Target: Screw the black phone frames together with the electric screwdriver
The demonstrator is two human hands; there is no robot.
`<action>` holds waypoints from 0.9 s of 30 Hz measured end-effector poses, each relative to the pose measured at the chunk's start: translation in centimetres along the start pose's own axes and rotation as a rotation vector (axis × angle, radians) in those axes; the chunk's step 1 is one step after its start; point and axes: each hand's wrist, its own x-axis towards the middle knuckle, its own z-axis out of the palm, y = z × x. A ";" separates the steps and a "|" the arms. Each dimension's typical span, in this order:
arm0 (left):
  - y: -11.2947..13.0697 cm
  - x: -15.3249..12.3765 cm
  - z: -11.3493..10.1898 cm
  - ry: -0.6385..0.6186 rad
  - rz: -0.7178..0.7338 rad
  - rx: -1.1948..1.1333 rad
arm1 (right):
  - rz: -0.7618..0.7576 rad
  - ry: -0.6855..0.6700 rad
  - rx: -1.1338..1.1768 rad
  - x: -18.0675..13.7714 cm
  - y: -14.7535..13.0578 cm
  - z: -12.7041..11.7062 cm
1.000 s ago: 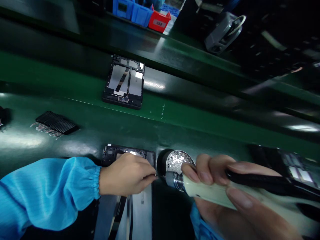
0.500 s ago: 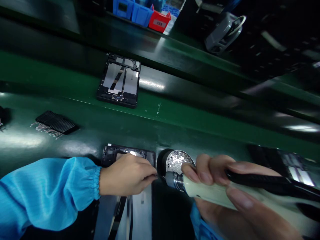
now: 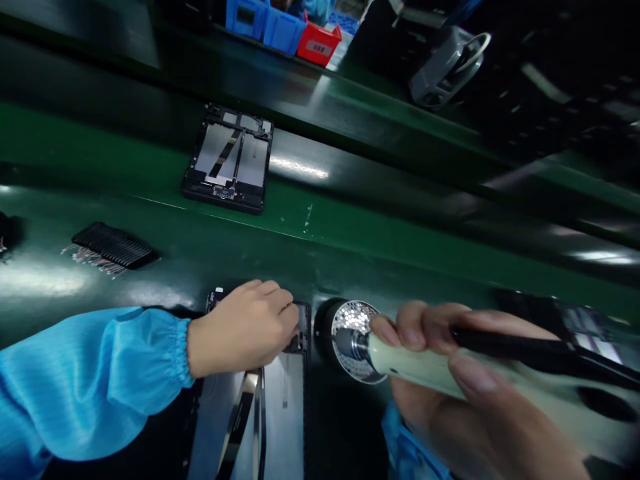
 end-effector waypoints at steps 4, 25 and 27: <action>-0.2 -0.3 -0.3 -0.081 -0.019 0.119 | -0.116 -0.028 -0.050 1.1 1.5 -0.6; 1.1 -1.5 2.7 0.004 0.043 0.278 | -0.102 -0.181 -0.191 1.6 1.6 1.0; 1.1 -1.5 2.7 0.008 0.040 0.275 | -0.063 -0.184 -0.184 1.5 1.8 1.1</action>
